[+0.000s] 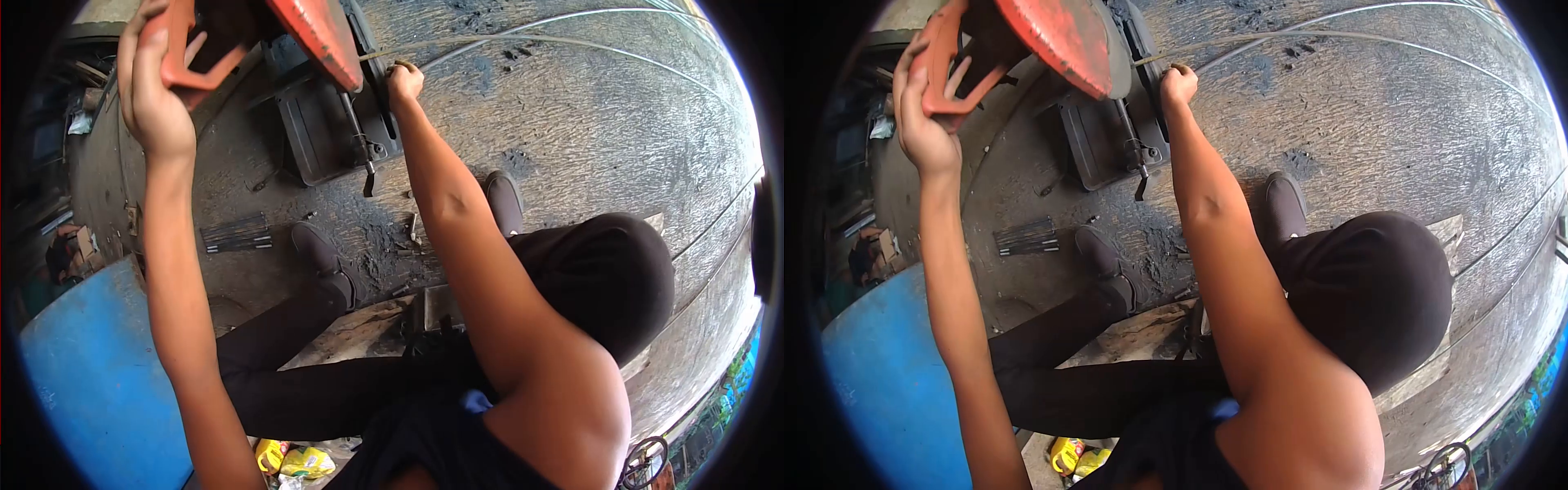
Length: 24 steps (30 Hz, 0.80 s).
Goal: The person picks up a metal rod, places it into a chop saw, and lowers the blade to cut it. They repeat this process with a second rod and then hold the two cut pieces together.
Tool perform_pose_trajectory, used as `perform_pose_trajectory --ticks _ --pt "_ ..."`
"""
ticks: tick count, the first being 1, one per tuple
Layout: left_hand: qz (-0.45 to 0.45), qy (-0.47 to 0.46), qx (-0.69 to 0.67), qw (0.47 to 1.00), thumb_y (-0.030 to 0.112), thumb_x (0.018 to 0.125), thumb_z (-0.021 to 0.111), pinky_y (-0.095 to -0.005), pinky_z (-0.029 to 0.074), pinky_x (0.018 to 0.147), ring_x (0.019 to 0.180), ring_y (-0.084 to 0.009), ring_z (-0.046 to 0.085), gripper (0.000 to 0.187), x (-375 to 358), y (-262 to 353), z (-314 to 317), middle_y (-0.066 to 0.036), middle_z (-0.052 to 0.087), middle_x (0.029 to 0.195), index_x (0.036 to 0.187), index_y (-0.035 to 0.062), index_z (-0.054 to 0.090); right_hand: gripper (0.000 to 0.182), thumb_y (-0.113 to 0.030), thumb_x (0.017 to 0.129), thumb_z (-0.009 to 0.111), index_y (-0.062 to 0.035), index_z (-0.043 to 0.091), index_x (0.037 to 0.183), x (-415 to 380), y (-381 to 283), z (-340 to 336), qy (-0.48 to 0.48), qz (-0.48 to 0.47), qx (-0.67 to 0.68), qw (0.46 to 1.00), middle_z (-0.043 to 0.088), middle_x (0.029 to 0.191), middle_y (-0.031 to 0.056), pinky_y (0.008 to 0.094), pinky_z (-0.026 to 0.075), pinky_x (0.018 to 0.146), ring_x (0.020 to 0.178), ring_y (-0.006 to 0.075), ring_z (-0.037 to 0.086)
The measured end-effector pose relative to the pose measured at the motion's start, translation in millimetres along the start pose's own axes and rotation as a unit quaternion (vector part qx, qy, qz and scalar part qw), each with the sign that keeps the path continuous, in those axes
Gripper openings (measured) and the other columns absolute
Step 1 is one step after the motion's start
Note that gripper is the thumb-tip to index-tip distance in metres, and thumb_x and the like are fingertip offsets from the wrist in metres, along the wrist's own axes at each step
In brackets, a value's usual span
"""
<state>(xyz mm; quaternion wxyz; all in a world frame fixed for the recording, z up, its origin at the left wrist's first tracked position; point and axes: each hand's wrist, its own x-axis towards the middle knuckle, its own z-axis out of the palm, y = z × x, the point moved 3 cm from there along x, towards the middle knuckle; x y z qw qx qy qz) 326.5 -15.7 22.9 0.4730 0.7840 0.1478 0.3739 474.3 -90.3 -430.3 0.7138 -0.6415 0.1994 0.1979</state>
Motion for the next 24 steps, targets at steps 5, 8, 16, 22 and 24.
perform_pose_trajectory --ticks 5,8,16,22,24 --pt "0.025 0.0 0.031 0.999 0.015 0.093 0.039 -0.0543 0.045 0.104 0.132 -0.0368 0.044 0.039 -25 0 11 -0.021 0.037 0.148 0.127 -0.0004 0.051 0.026 -0.001 0.08 0.055 0.0019 0.073 0.1 1 4 5 0.024 -0.031 0.028 0.999 0.069 0.073 0.0103 0.0287 0.052 0.057 0.062 0.0167 0.065" --pt "0.03 0.008 0.043 0.999 0.016 0.092 0.041 -0.0567 0.044 0.105 0.136 -0.0384 0.039 0.039 -37 -1 16 -0.02 0.034 0.15 0.126 -0.0002 0.051 0.034 -0.012 0.075 0.055 0.0 0.075 0.101 -12 -8 -2 0.012 0.009 0.003 1.0 0.073 0.097 0.0229 0.0387 0.051 0.092 0.094 0.0339 0.07" --pt "0.033 -0.005 0.072 0.997 0.016 0.092 0.04 -0.0587 0.042 0.106 0.14 -0.0408 0.033 0.039 -58 -5 21 -0.021 0.027 0.154 0.128 0.0008 0.046 0.033 -0.012 0.076 0.055 -0.0001 0.074 0.1 -34 -34 -11 0.023 -0.022 -0.039 0.999 0.072 0.098 0.0242 0.0395 0.051 0.092 0.097 0.0351 0.07" --pt "0.048 -0.017 0.098 0.994 0.013 0.091 0.037 -0.0583 0.042 0.107 0.14 -0.0424 0.032 0.041 -68 -10 22 -0.022 0.026 0.154 0.129 0.0012 0.044 0.034 -0.012 0.076 0.055 -0.0003 0.074 0.101 -25 -23 -6 0.009 -0.002 -0.017 1.0 0.072 0.098 0.0243 0.0391 0.051 0.092 0.097 0.0353 0.069" --pt "0.048 -0.02 0.104 0.993 0.013 0.09 0.036 -0.0579 0.042 0.107 0.14 -0.0431 0.032 0.041 -70 -9 24 -0.022 0.024 0.155 0.13 0.0013 0.044 0.034 -0.012 0.075 0.054 -0.0009 0.074 0.101 -26 -23 -6 0.005 0.007 -0.013 1.0 0.072 0.098 0.0242 0.0388 0.051 0.092 0.097 0.0353 0.069"
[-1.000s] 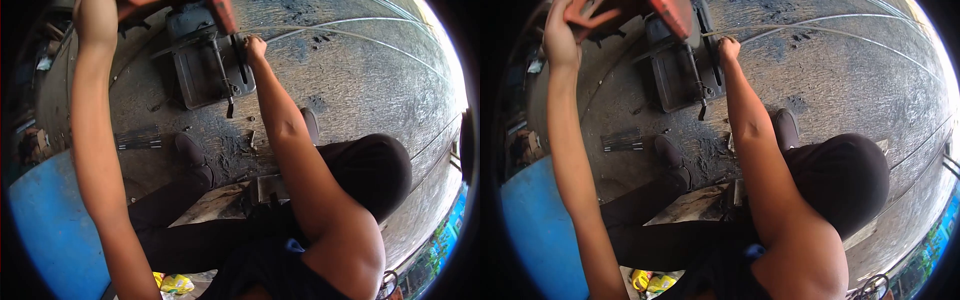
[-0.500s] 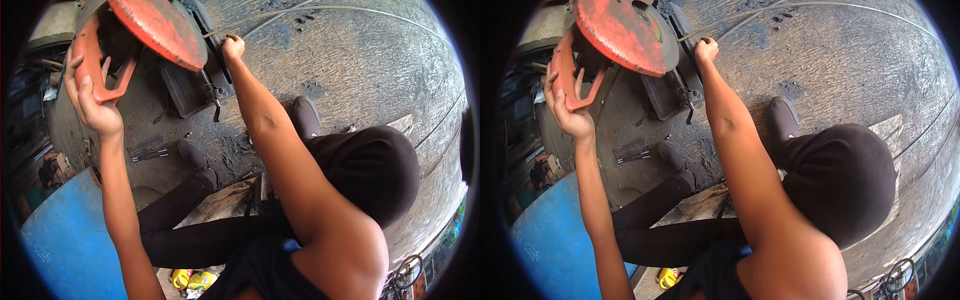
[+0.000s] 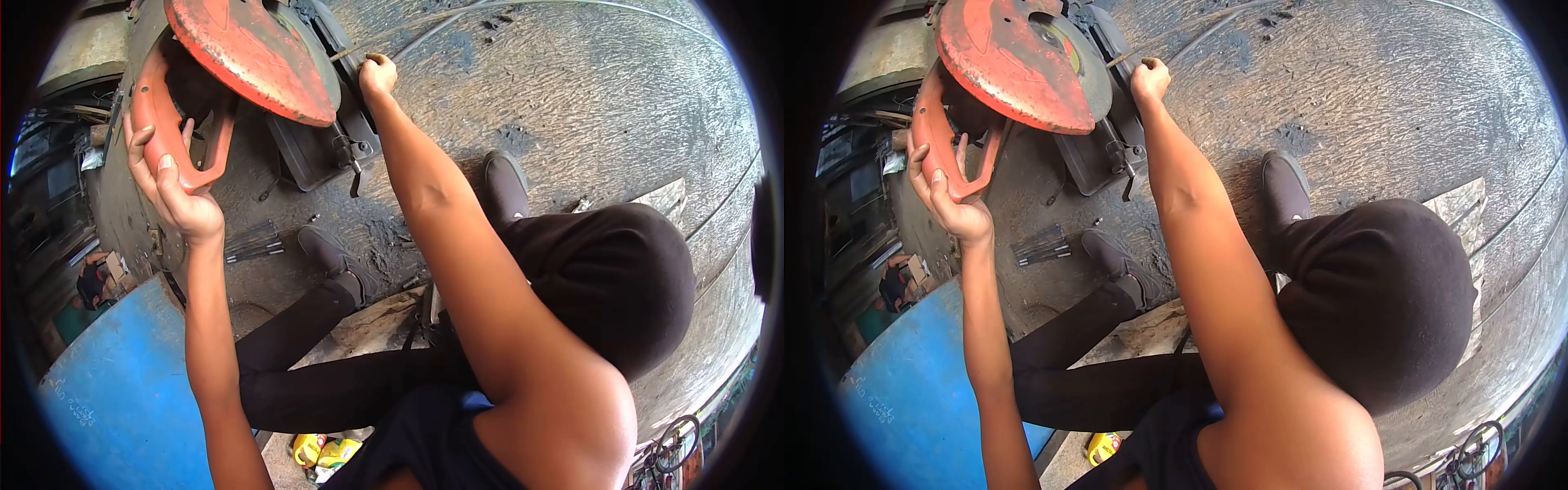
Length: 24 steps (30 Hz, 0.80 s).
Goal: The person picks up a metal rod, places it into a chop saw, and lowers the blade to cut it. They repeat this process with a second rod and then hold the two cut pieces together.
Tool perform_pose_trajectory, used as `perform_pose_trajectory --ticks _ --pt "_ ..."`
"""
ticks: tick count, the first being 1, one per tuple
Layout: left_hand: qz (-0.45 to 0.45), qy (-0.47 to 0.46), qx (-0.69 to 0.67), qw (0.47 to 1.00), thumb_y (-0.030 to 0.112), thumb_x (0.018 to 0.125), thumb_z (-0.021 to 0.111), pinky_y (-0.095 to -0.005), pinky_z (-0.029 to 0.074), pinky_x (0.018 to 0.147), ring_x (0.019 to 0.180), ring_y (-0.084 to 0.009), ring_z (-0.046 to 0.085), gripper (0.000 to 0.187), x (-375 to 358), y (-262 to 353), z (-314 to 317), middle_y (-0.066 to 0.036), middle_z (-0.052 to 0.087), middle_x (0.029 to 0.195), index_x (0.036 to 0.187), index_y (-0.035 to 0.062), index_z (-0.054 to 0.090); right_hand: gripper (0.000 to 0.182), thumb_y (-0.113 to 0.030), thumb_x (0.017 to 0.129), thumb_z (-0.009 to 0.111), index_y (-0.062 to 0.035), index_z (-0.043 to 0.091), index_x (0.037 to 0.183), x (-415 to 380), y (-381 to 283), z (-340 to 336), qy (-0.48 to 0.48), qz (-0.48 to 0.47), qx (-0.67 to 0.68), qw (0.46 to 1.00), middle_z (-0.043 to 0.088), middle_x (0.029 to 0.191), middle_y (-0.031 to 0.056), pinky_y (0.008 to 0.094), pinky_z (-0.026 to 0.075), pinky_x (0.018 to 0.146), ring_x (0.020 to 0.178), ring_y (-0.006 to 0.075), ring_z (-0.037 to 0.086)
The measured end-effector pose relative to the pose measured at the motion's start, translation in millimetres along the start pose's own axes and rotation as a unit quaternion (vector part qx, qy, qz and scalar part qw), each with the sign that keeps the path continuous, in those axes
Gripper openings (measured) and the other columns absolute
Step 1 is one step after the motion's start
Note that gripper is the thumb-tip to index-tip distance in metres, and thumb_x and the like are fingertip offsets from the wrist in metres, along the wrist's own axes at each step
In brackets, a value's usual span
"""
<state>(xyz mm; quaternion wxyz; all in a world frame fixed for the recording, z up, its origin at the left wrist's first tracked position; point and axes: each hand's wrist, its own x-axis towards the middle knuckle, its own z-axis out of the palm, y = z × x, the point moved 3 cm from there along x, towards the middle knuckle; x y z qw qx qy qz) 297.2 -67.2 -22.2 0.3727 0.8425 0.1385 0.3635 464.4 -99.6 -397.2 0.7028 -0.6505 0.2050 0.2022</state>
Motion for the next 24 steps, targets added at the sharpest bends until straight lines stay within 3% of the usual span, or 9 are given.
perform_pose_trajectory --ticks 16,19,21,24 --pt "0.008 0.005 0.009 1.0 0.014 0.089 0.038 -0.0565 0.042 0.107 0.14 -0.0421 0.032 0.043 -9 -4 1 -0.024 0.023 0.154 0.13 0.0002 0.044 0.035 -0.012 0.075 0.055 -0.0014 0.074 0.102 -3 -4 -2 -0.001 0.001 -0.009 1.0 0.072 0.1 0.0238 0.0389 0.05 0.094 0.099 0.0351 0.069" --pt "0.008 0.004 0.008 1.0 0.014 0.089 0.038 -0.0569 0.042 0.106 0.139 -0.0421 0.032 0.043 -9 -4 2 -0.024 0.023 0.154 0.13 0.0004 0.044 0.033 -0.015 0.076 0.059 -0.001 0.074 0.102 -6 -7 -3 0.007 -0.013 -0.021 1.0 0.072 0.099 0.0225 0.0378 0.051 0.091 0.097 0.0327 0.07" --pt "0.011 0.002 0.011 1.0 0.014 0.089 0.038 -0.0574 0.043 0.105 0.139 -0.0423 0.032 0.043 -7 -3 2 -0.024 0.024 0.154 0.13 0.0004 0.044 0.029 -0.018 0.079 0.066 0.0 0.074 0.1 -1 -7 3 -0.014 0.012 0.008 1.0 0.073 0.086 0.0125 0.032 0.053 0.074 0.077 0.0196 0.068" --pt "0.009 0.001 0.002 1.0 0.014 0.088 0.038 -0.0576 0.047 0.101 0.137 -0.0429 0.035 0.043 -5 -3 3 -0.023 0.024 0.154 0.129 0.0 0.044 0.031 -0.026 0.082 0.071 0.001 0.072 0.098 10 -7 14 -0.056 0.05 0.067 0.995 0.071 0.083 0.0088 0.0315 0.051 0.071 0.073 0.0176 0.064"
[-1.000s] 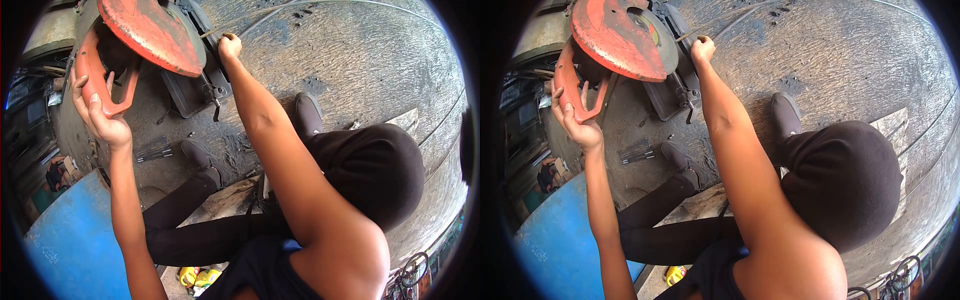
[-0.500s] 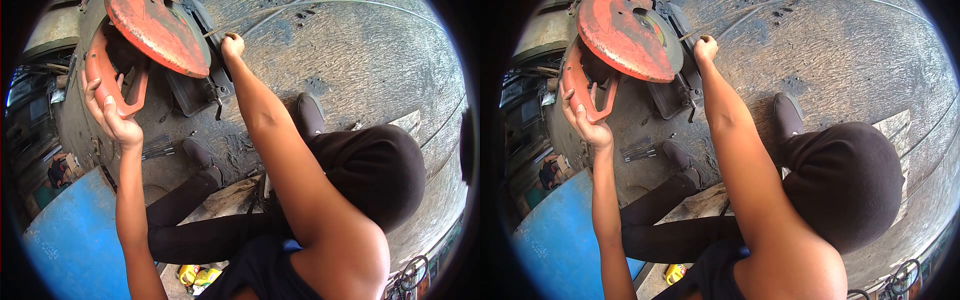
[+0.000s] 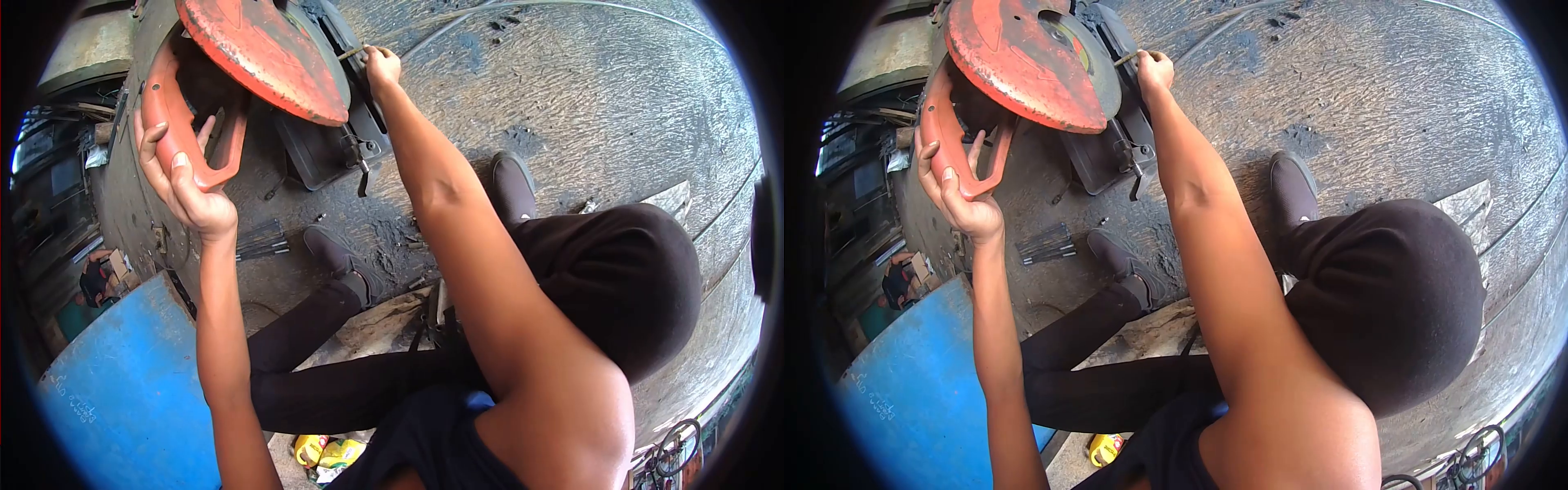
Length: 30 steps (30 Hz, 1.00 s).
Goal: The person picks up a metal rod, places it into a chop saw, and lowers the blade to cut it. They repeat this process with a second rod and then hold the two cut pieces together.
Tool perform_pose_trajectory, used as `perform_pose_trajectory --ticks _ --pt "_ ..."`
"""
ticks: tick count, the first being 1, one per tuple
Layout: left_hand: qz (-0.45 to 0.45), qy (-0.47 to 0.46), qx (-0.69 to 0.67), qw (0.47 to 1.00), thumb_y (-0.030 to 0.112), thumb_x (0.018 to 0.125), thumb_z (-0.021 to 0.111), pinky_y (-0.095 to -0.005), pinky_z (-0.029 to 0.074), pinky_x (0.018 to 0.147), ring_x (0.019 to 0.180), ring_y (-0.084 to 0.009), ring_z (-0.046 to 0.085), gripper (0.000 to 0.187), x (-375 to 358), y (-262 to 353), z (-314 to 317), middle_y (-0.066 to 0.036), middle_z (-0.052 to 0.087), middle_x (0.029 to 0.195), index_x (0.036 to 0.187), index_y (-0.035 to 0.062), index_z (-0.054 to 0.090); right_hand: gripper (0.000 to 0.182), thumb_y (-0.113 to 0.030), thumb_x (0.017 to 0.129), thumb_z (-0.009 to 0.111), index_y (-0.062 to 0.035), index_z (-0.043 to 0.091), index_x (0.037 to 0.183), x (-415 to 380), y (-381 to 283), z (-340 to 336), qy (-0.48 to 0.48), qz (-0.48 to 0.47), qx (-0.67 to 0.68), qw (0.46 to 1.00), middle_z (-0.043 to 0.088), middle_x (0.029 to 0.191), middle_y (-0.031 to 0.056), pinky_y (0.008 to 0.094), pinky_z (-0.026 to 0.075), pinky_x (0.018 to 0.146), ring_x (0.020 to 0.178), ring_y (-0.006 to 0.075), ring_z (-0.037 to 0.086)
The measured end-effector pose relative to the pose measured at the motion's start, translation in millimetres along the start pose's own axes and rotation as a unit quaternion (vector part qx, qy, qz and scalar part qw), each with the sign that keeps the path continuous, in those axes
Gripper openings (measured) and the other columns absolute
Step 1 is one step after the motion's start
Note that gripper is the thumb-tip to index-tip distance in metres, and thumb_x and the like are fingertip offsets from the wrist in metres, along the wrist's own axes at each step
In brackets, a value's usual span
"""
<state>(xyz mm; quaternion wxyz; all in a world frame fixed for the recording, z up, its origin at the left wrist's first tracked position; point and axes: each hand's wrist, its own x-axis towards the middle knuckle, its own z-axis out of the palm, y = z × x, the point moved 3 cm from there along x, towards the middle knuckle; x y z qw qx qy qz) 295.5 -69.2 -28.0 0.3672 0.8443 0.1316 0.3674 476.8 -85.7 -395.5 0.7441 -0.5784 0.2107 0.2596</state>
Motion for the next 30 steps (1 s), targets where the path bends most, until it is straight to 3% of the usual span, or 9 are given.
perform_pose_trajectory --ticks 1,4,6,8,12,14,15,30 --pt "0.001 0.005 -0.001 1.0 0.014 0.088 0.038 -0.0573 0.049 0.099 0.135 -0.0432 0.038 0.043 2 0 1 -0.024 0.025 0.153 0.128 -0.0005 0.045 0.031 -0.026 0.082 0.071 0.001 0.072 0.098 3 2 0 0.004 0.001 0.001 1.0 0.071 0.083 0.0088 0.0315 0.051 0.071 0.073 0.0176 0.064" --pt "-0.001 0.014 -0.002 1.0 0.015 0.088 0.037 -0.0564 0.052 0.096 0.131 -0.0433 0.042 0.042 9 1 1 -0.024 0.028 0.151 0.126 -0.0015 0.046 0.041 -0.036 0.082 0.07 0.0006 0.072 0.098 -1 -10 4 0.003 -0.043 -0.067 0.997 0.073 0.091 0.0169 0.0378 0.052 0.083 0.085 0.0282 0.07" --pt "0.0 0.019 0.0 1.0 0.015 0.088 0.037 -0.0557 0.053 0.095 0.13 -0.0432 0.044 0.041 15 3 -2 -0.024 0.031 0.15 0.124 -0.0021 0.047 0.04 -0.037 0.084 0.068 0.0023 0.071 0.092 -7 -12 4 0.008 -0.04 -0.061 0.997 0.072 0.089 0.0188 0.0392 0.051 0.082 0.084 0.0293 0.069" --pt "-0.002 0.012 0.014 1.0 0.016 0.09 0.035 -0.0608 0.048 0.1 0.135 -0.0428 0.039 0.041 22 4 -4 -0.023 0.033 0.15 0.125 0.0002 0.048 0.038 -0.035 0.085 0.068 0.0031 0.07 0.087 -4 -14 6 0.022 -0.032 -0.104 0.994 0.072 0.086 0.0201 0.0402 0.051 0.081 0.083 0.0316 0.069" --pt "0.002 0.033 -0.003 0.999 0.015 0.087 0.037 -0.0569 0.05 0.098 0.131 -0.0431 0.044 0.042 28 3 -5 -0.024 0.036 0.146 0.123 -0.0035 0.05 0.039 -0.038 0.087 0.069 0.0008 0.072 0.084 -6 -16 6 0.041 -0.048 -0.137 0.989 0.071 0.082 0.0173 0.0383 0.051 0.077 0.078 0.0253 0.067" --pt "-0.001 0.037 -0.005 0.999 0.016 0.087 0.037 -0.0573 0.05 0.098 0.132 -0.0429 0.043 0.043 27 4 -2 -0.024 0.037 0.146 0.122 -0.0036 0.05 0.039 -0.035 0.086 0.069 0.0037 0.07 0.083 -9 -19 7 0.059 -0.058 -0.155 0.984 0.07 0.084 0.0248 0.0426 0.052 0.08 0.083 0.0369 0.069" --pt "-0.003 0.042 -0.007 0.999 0.016 0.087 0.037 -0.0576 0.05 0.098 0.132 -0.0429 0.043 0.043 26 5 -1 -0.024 0.037 0.146 0.122 -0.0035 0.05 0.038 -0.033 0.086 0.069 0.0042 0.069 0.081 -9 -20 6 0.056 -0.061 -0.156 0.984 0.069 0.084 0.0257 0.0435 0.052 0.08 0.084 0.0385 0.069" --pt "-0.008 0.057 -0.015 0.998 0.016 0.088 0.035 -0.0594 0.049 0.098 0.133 -0.043 0.042 0.043 26 4 0 -0.025 0.038 0.146 0.124 -0.0028 0.05 0.039 -0.033 0.085 0.07 0.0058 0.068 0.081 -6 -16 7 0.051 -0.08 -0.168 0.981 0.069 0.084 0.0262 0.0446 0.051 0.081 0.085 0.0406 0.068"
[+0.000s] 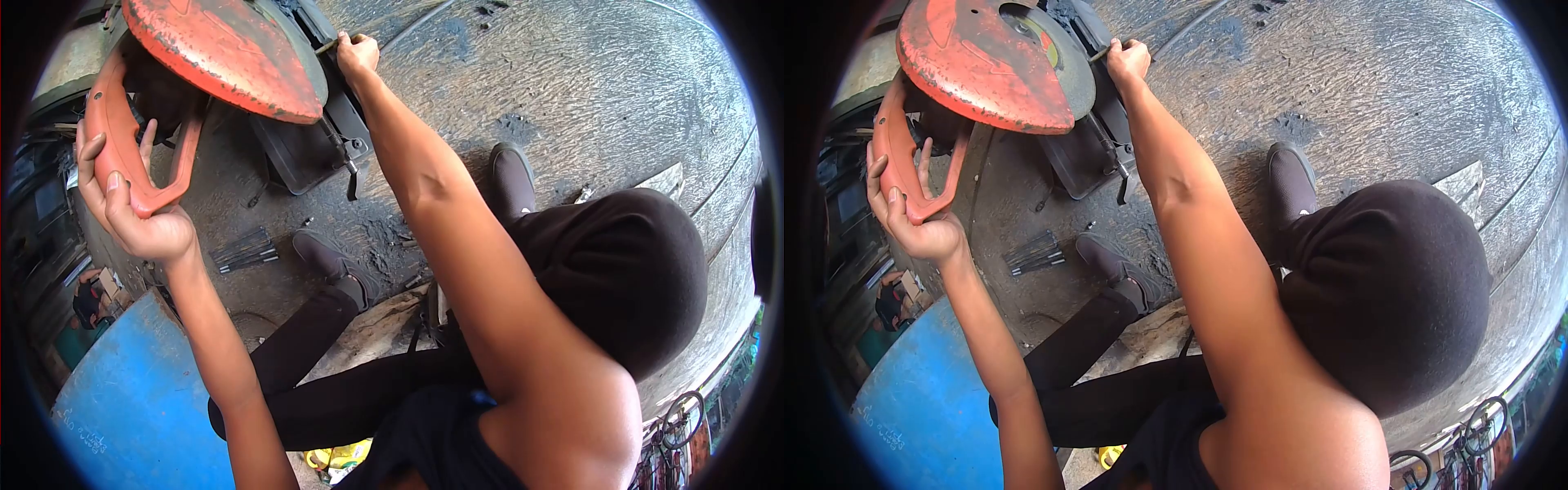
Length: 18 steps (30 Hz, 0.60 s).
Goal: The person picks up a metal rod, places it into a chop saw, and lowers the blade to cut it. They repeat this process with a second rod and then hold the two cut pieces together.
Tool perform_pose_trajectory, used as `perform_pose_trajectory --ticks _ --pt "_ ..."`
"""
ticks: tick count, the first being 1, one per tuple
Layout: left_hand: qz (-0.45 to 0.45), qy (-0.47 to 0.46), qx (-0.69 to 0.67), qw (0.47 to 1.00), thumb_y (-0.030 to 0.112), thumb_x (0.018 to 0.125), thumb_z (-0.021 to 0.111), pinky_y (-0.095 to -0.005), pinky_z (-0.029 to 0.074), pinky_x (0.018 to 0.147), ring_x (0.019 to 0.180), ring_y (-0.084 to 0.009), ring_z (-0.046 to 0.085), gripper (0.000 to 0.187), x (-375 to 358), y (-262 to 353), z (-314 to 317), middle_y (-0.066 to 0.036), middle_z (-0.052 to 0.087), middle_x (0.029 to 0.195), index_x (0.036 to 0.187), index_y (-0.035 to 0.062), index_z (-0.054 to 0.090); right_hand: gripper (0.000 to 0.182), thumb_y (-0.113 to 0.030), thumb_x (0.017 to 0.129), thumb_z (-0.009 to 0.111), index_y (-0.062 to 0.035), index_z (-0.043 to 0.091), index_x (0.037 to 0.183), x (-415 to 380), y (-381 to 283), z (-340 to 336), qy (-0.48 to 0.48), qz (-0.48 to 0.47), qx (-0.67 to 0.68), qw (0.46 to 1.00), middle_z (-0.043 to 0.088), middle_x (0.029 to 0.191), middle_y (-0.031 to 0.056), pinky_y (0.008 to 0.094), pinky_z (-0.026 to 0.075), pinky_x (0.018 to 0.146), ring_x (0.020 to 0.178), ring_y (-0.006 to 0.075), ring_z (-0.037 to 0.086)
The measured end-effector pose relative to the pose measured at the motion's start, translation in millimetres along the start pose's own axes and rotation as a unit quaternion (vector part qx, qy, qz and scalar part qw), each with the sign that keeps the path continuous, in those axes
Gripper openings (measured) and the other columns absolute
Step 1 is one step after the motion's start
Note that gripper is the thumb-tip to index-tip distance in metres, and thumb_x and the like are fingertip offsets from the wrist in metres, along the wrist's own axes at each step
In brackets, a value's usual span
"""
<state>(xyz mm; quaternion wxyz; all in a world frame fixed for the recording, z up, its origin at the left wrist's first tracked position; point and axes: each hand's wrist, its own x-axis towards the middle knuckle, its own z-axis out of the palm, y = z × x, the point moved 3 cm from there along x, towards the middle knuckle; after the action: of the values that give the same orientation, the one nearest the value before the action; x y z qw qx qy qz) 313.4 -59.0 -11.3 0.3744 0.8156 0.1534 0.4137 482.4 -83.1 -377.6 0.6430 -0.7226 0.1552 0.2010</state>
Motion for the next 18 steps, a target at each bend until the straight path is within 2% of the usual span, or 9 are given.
perform_pose_trajectory --ticks 6,8,9,10,12,14,16,18 --pt "0.001 0.0 0.0 1.0 0.016 0.087 0.037 -0.059 0.05 0.098 0.13 -0.043 0.044 0.042 -1 -1 0 -0.025 0.036 0.147 0.123 -0.0038 0.05 0.041 -0.035 0.085 0.069 0.006 0.07 0.088 -2 0 -1 -0.005 -0.001 0.029 1.0 0.07 0.088 0.0262 0.0427 0.052 0.082 0.087 0.0384 0.069" --pt "-0.001 0.003 -0.018 1.0 0.016 0.087 0.039 -0.0583 0.051 0.096 0.128 -0.0435 0.046 0.042 -4 -4 -2 -0.024 0.035 0.147 0.122 -0.004 0.05 0.043 -0.037 0.085 0.069 0.0057 0.071 0.092 -3 -1 -4 0.015 -0.025 0.068 0.997 0.071 0.091 0.0247 0.0416 0.052 0.083 0.088 0.0354 0.07" --pt "-0.001 0.001 -0.018 1.0 0.017 0.088 0.04 -0.0572 0.052 0.095 0.127 -0.0438 0.046 0.041 -4 -4 -3 -0.024 0.035 0.148 0.122 -0.0038 0.05 0.05 -0.041 0.086 0.068 0.0056 0.069 0.104 -2 -1 -3 -0.011 0.005 0.102 0.995 0.073 0.093 0.018 0.0364 0.05 0.083 0.089 0.0253 0.069" --pt "-0.002 -0.01 -0.018 1.0 0.017 0.089 0.041 -0.0561 0.053 0.094 0.126 -0.0427 0.047 0.041 -5 -3 -3 -0.023 0.035 0.148 0.122 -0.0036 0.051 0.049 -0.04 0.086 0.068 0.0046 0.069 0.106 -4 4 -6 -0.025 0.038 0.123 0.991 0.073 0.095 0.0169 0.036 0.051 0.084 0.091 0.0243 0.068" --pt "0.012 -0.013 -0.021 1.0 0.016 0.089 0.041 -0.0548 0.053 0.094 0.127 -0.0411 0.047 0.04 -4 -7 -7 -0.023 0.035 0.148 0.123 -0.0028 0.051 0.043 -0.034 0.086 0.066 0.0032 0.069 0.108 -6 8 -11 0.004 0.014 0.059 0.998 0.072 0.097 0.0172 0.0367 0.051 0.086 0.09 0.0274 0.069" --pt "0.012 -0.025 -0.04 0.999 0.016 0.09 0.042 -0.0507 0.053 0.094 0.128 -0.0384 0.046 0.039 -4 -8 -10 -0.021 0.034 0.149 0.124 -0.0018 0.052 0.036 -0.026 0.084 0.066 -0.0001 0.067 0.108 -24 3 -29 0.012 -0.093 -0.03 0.995 0.071 0.099 0.0213 0.0416 0.052 0.087 0.095 0.0363 0.068" --pt "0.019 -0.029 -0.048 0.998 0.015 0.09 0.044 -0.0452 0.054 0.093 0.125 -0.0354 0.049 0.038 -4 -11 -12 -0.02 0.034 0.149 0.124 -0.0013 0.053 0.03 -0.018 0.08 0.063 0.0001 0.067 0.104 -58 -1 -59 -0.015 -0.166 -0.023 0.986 0.07 0.097 0.0225 0.043 0.051 0.086 0.093 0.0388 0.067" --pt "0.049 -0.037 -0.052 0.997 0.014 0.091 0.045 -0.0373 0.054 0.089 0.123 -0.03 0.05 0.037 -2 -17 -16 -0.018 0.035 0.148 0.123 -0.0011 0.055 0.031 -0.015 0.077 0.062 0.0005 0.063 0.103 -107 0 -99 -0.024 -0.16 -0.067 0.985 0.067 0.091 0.0228 0.044 0.051 0.086 0.09 0.0403 0.064"
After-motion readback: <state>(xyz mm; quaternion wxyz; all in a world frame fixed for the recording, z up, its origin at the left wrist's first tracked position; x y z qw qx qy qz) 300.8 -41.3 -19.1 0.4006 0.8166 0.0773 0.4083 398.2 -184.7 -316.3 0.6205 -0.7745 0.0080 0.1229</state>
